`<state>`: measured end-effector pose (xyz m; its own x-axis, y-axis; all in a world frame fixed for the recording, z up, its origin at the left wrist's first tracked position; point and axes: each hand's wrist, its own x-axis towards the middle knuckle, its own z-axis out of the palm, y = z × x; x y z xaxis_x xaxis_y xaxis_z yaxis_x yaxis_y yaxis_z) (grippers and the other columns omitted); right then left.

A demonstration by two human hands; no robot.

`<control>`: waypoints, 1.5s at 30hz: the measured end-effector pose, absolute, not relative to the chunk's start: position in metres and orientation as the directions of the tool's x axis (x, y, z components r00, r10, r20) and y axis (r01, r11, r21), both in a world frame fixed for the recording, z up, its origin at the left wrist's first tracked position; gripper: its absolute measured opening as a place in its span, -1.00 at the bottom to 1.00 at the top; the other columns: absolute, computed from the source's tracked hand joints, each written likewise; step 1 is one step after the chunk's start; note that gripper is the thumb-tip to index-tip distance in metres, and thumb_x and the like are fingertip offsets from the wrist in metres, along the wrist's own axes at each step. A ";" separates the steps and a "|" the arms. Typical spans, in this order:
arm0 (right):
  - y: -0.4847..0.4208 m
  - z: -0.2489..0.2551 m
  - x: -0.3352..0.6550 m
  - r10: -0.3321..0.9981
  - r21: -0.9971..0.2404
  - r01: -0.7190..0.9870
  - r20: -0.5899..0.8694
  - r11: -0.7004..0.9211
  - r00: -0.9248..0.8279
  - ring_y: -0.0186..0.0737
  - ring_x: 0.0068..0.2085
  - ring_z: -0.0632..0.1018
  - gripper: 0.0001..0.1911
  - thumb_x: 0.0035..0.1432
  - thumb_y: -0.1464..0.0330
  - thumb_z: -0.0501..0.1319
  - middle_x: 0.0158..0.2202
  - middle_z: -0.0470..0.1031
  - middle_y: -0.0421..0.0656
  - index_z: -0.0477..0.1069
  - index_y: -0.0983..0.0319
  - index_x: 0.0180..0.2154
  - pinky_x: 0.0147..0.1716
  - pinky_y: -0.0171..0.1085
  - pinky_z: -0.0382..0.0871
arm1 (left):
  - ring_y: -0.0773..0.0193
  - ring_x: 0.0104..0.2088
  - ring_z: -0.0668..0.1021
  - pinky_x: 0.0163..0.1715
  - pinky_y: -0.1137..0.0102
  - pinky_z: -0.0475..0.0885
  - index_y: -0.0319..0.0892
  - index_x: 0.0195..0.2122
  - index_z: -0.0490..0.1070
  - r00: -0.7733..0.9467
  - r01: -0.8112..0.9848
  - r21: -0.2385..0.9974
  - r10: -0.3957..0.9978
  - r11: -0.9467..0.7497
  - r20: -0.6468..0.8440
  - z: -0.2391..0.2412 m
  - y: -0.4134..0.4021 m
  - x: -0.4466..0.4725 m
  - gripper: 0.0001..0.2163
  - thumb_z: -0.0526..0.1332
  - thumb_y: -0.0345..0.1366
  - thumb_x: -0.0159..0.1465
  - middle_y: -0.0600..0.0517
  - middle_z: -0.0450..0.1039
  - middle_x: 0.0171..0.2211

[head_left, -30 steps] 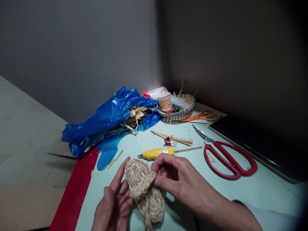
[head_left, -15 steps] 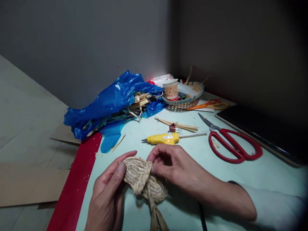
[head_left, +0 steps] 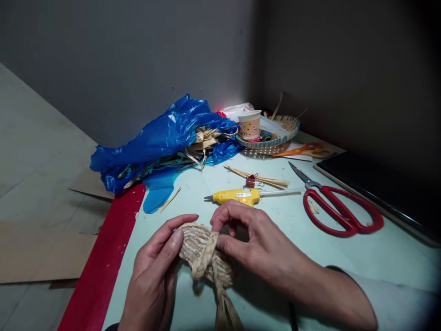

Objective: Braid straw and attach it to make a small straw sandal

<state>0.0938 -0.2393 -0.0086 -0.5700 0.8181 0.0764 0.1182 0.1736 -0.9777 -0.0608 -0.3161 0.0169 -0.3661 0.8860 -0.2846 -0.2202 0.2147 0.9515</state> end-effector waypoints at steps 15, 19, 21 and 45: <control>-0.243 -0.007 0.090 0.835 -0.951 0.280 -0.049 0.128 -0.548 -0.26 -0.47 0.42 -0.87 0.04 0.53 0.18 -0.51 0.42 -0.22 0.47 0.23 -0.38 -0.53 -0.34 0.20 | 0.21 -0.21 0.56 -0.22 0.43 0.40 0.01 -0.20 0.61 -0.348 0.334 0.907 0.928 0.255 -0.133 0.002 -0.316 -0.082 -0.83 0.25 -0.15 0.26 0.07 0.64 -0.22; -0.245 -0.007 0.090 0.834 -0.937 0.304 -0.024 0.174 -0.551 -0.32 -0.52 0.39 -0.83 0.00 0.57 0.18 -0.55 0.41 -0.26 0.48 0.24 -0.41 -0.55 -0.36 0.19 | 0.19 -0.02 0.53 -0.02 0.39 0.36 0.03 -0.27 0.62 -0.352 0.618 0.780 0.922 0.101 0.159 -0.001 -0.317 -0.086 -0.87 0.25 -0.22 0.24 0.05 0.57 -0.08; -0.247 -0.008 0.091 0.835 -0.929 0.304 0.011 0.213 -0.551 -0.35 -0.54 0.37 -0.84 0.01 0.57 0.18 -0.57 0.40 -0.29 0.47 0.23 -0.40 -0.57 -0.37 0.17 | 0.27 -0.10 0.55 -0.06 0.46 0.37 0.07 -0.34 0.60 -0.369 0.683 0.729 0.878 0.036 0.303 0.000 -0.319 -0.081 -0.88 0.26 -0.27 0.22 0.11 0.57 -0.20; -0.253 -0.007 0.092 0.784 -0.938 0.260 0.017 0.227 -0.621 -0.33 -0.54 0.37 -0.91 0.10 0.50 0.17 -0.58 0.37 -0.29 0.43 0.25 -0.35 -0.58 -0.35 0.17 | 0.46 -0.71 0.27 -0.69 0.56 0.18 -0.12 -0.63 0.46 -0.458 0.290 0.943 0.889 0.162 -0.011 0.010 -0.326 -0.067 -0.70 0.27 -0.18 0.24 0.18 0.25 -0.75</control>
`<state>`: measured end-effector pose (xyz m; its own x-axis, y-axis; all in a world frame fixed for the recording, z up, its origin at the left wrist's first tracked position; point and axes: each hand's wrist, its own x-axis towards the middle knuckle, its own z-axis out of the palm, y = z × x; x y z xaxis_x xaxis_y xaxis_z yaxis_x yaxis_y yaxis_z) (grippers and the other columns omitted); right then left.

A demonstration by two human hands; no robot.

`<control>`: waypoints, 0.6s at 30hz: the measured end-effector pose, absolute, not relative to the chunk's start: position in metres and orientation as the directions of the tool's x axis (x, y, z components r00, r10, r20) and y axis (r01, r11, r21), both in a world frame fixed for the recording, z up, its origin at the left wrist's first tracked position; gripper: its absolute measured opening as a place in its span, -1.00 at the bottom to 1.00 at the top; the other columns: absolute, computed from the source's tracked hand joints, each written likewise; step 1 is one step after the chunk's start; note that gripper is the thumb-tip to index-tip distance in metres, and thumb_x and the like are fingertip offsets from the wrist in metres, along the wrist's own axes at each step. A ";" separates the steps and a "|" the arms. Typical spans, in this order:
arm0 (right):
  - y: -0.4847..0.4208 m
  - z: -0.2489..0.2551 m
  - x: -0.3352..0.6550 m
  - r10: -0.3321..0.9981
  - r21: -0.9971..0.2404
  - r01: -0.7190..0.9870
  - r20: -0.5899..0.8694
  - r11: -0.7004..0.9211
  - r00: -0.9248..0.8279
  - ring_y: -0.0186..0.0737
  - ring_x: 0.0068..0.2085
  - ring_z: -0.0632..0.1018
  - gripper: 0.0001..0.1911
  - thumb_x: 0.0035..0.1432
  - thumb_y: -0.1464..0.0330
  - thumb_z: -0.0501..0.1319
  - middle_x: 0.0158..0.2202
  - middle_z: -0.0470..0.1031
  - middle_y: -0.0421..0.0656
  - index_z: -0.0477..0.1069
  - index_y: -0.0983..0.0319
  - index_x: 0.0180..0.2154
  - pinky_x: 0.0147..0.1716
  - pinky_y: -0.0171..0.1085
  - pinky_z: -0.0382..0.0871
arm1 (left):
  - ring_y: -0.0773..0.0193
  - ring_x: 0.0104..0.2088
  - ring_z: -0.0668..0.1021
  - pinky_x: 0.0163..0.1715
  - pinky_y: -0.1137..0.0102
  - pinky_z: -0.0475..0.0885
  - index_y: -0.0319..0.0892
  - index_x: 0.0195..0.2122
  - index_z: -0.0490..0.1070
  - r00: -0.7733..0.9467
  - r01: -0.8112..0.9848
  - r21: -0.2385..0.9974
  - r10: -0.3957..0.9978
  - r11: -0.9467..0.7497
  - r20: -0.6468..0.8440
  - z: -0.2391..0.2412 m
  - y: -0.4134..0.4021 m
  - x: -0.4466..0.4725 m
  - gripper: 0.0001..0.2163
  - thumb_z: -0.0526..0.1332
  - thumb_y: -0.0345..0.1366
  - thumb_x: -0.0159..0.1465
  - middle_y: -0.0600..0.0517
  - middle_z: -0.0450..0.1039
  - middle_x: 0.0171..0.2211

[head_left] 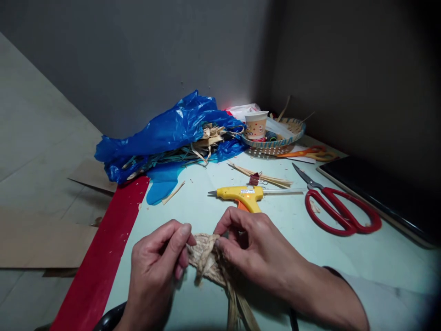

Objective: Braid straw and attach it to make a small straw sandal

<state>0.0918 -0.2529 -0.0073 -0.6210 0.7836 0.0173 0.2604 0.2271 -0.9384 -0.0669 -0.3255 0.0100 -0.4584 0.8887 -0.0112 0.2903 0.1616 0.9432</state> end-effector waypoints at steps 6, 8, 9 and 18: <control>-0.251 -0.011 0.092 0.764 -0.959 0.191 0.038 0.209 -0.644 -0.32 -0.51 0.39 -0.94 0.15 0.46 0.19 -0.53 0.40 -0.26 0.43 0.24 -0.31 -0.56 -0.36 0.20 | 0.25 -0.34 0.61 -0.33 0.52 0.47 0.01 -0.32 0.64 -0.338 0.327 0.937 0.941 0.125 -0.008 0.011 -0.320 -0.074 -0.89 0.38 -0.32 0.12 0.07 0.65 -0.31; -0.252 -0.008 0.092 0.767 -0.948 0.215 0.043 0.233 -0.641 -0.32 -0.52 0.38 -0.95 0.16 0.45 0.20 -0.55 0.39 -0.27 0.44 0.24 -0.31 -0.55 -0.36 0.19 | 0.23 -0.35 0.61 -0.36 0.50 0.48 -0.01 -0.33 0.62 -0.301 0.269 0.947 0.949 0.177 -0.091 0.013 -0.320 -0.076 -0.92 0.33 -0.22 0.19 0.06 0.64 -0.35; -0.253 -0.007 0.092 0.766 -0.938 0.234 0.049 0.256 -0.641 -0.33 -0.53 0.37 -0.96 0.17 0.45 0.20 -0.56 0.38 -0.28 0.43 0.24 -0.31 -0.55 -0.35 0.18 | 0.23 -0.36 0.60 -0.37 0.51 0.47 -0.02 -0.34 0.60 -0.285 0.275 0.944 0.953 0.183 -0.102 0.015 -0.321 -0.076 -0.90 0.32 -0.18 0.20 0.06 0.62 -0.37; -0.258 -0.002 0.096 0.692 -0.904 0.172 0.166 0.392 -0.703 -0.36 -0.49 0.34 -0.95 0.21 0.42 0.24 -0.51 0.35 -0.32 0.38 0.22 -0.25 -0.51 -0.38 0.17 | 0.29 -0.43 0.47 -0.44 0.52 0.36 -0.12 -0.42 0.50 -0.176 0.193 0.944 0.955 0.269 -0.237 0.027 -0.324 -0.075 -0.84 0.40 -0.17 0.11 0.10 0.45 -0.49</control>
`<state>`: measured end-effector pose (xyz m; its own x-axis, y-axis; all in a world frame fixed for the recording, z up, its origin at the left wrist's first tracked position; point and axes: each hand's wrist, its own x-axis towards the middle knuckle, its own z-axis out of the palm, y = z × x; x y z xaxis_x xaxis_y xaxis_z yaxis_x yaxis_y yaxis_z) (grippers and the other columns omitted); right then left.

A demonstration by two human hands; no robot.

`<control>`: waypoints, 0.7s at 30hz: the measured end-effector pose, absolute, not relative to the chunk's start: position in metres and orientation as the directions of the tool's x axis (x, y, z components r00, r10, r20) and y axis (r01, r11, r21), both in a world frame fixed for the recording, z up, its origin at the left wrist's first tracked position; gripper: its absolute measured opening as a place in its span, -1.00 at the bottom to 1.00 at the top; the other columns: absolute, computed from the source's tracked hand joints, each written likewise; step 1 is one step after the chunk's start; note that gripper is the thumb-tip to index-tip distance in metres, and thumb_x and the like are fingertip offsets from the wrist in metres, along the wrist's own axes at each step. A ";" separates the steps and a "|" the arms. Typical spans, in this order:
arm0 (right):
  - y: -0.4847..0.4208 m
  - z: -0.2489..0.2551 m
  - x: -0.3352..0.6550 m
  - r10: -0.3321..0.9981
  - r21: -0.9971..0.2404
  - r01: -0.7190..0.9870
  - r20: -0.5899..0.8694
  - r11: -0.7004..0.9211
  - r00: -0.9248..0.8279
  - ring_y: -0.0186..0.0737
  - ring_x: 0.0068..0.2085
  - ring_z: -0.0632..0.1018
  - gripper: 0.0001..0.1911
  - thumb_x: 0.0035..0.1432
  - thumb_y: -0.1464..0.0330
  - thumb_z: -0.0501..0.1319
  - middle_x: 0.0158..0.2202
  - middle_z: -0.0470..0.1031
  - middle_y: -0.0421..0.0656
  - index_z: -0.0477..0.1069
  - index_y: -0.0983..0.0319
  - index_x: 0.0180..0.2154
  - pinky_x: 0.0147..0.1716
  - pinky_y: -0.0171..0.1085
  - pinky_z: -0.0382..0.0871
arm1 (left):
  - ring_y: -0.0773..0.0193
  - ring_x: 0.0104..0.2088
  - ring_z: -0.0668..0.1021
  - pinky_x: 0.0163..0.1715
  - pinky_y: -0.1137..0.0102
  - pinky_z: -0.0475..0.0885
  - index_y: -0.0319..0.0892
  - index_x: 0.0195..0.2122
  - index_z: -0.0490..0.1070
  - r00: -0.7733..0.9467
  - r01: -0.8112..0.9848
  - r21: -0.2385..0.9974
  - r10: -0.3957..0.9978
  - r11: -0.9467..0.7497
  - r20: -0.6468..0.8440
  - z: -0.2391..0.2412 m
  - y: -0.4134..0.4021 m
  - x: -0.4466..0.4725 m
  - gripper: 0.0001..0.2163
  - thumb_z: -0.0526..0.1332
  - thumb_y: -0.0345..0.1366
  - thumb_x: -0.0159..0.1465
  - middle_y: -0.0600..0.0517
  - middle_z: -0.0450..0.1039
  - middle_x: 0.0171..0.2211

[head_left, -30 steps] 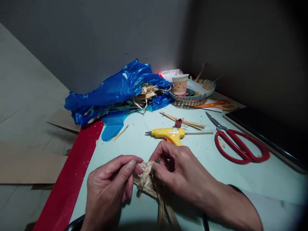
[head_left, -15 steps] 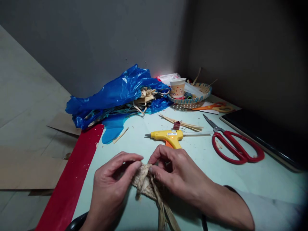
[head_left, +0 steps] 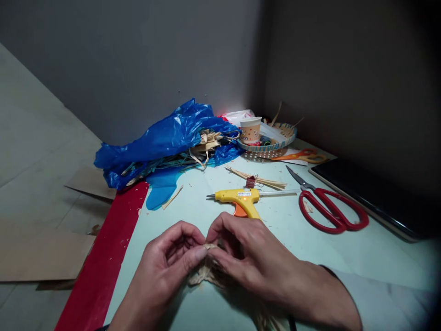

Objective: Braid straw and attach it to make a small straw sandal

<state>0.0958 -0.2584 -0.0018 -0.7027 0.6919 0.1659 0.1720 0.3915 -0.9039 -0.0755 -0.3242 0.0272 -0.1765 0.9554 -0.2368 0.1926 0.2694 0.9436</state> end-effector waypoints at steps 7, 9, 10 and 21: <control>-0.243 0.022 0.108 0.560 -0.843 0.246 0.077 0.478 -0.825 -0.35 -0.46 0.38 -0.92 0.27 0.41 0.21 -0.48 0.41 -0.29 0.48 0.23 -0.28 -0.50 -0.38 0.21 | 0.32 -0.45 0.41 -0.45 0.48 0.24 -0.20 -0.40 0.57 -0.100 0.080 0.922 0.924 0.378 -0.370 0.031 -0.329 -0.081 -0.81 0.39 -0.17 0.11 0.05 0.47 -0.48; -0.240 0.033 0.108 0.465 -0.696 0.215 0.191 0.685 -0.865 -0.31 -0.39 0.40 -0.92 0.28 0.46 0.21 -0.41 0.45 -0.23 0.48 0.25 -0.29 -0.42 -0.33 0.23 | 0.32 -0.46 0.37 -0.46 0.47 0.20 -0.21 -0.44 0.55 -0.077 0.051 0.915 0.915 0.401 -0.397 0.034 -0.330 -0.081 -0.81 0.39 -0.18 0.11 0.06 0.44 -0.50; -0.239 0.038 0.107 0.383 -0.576 0.176 0.261 0.799 -0.886 -0.27 -0.35 0.39 -0.90 0.28 0.49 0.19 -0.37 0.45 -0.20 0.47 0.26 -0.30 -0.40 -0.30 0.22 | 0.33 -0.47 0.36 -0.46 0.46 0.19 -0.20 -0.46 0.53 -0.068 0.022 0.914 0.913 0.405 -0.403 0.034 -0.331 -0.081 -0.82 0.39 -0.19 0.10 0.07 0.41 -0.52; -0.200 0.034 0.108 0.258 -0.112 0.236 0.554 0.965 -0.792 -0.10 -0.12 0.43 -0.72 0.42 0.48 -0.04 -0.05 0.48 0.03 0.38 0.33 0.02 -0.17 -0.17 0.30 | 0.35 -0.48 0.39 -0.42 0.46 0.26 -0.20 -0.52 0.50 -0.230 -0.341 0.889 0.890 0.305 -0.393 0.014 -0.326 -0.073 -0.93 0.37 -0.39 0.06 0.12 0.39 -0.56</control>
<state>0.1082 -0.1997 0.0340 -0.7916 0.2580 0.5539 0.2362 0.9652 -0.1120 -0.0730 -0.3256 0.0139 -0.2301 0.8901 -0.3935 -0.3406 0.3051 0.8893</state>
